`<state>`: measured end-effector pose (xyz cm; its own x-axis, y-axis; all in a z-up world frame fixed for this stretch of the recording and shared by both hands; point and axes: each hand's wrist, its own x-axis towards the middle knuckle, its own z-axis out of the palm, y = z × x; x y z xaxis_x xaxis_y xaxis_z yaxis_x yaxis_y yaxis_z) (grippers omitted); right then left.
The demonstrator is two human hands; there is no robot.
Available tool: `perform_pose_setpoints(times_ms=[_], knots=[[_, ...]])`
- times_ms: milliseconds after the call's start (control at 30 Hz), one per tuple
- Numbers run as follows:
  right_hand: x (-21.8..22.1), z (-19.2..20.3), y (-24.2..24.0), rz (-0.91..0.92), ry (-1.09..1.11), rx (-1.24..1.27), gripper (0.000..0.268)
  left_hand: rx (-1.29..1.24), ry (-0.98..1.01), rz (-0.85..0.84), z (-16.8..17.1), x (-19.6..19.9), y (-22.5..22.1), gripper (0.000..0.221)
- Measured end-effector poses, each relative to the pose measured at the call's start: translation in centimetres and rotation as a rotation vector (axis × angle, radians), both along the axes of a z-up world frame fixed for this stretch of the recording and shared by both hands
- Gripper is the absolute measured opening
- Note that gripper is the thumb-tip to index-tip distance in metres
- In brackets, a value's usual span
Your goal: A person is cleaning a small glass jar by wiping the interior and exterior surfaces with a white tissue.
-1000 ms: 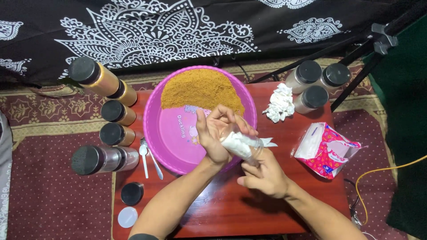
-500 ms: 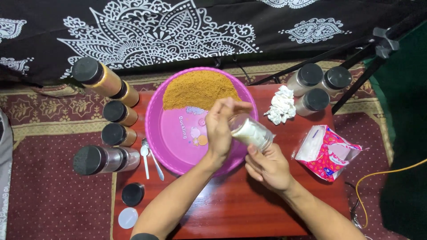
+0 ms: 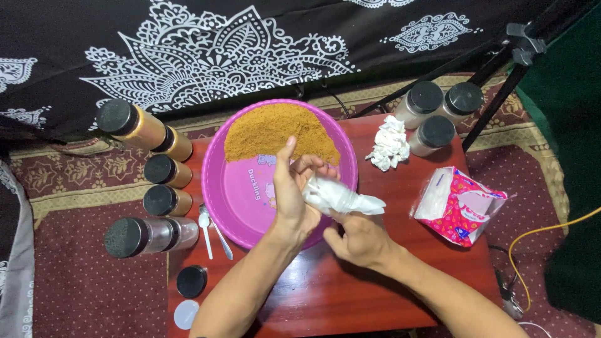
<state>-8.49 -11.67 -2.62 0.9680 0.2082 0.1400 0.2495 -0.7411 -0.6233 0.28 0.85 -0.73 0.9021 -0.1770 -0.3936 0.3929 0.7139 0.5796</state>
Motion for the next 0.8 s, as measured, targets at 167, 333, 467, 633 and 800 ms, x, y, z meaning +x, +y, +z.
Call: perform_pose_setpoints(times_ms=[167,333,467,633,800], knots=[[0.9,0.9,-0.6,0.124,0.078,0.416,0.022,-0.001,0.05,0.127,-1.0,0.2,-1.0,0.066],[0.4,1.4,-1.3,0.116,0.52,0.958,0.041,-0.08,-0.082,0.131,-1.7,0.0,-0.8,0.072],[0.0,0.8,-2.6,0.291,0.904,1.658,0.057,-0.292,-0.4,-0.071,0.2,-0.4,-0.2,0.049],[0.9,0.7,-1.7,0.209,0.749,1.596,0.034,-0.051,-0.531,-0.057,0.0,0.1,-0.7,0.031],[1.7,1.0,-2.4,-0.023,0.429,1.013,0.022,0.284,-0.345,0.047,1.6,-0.3,-0.9,0.039]])
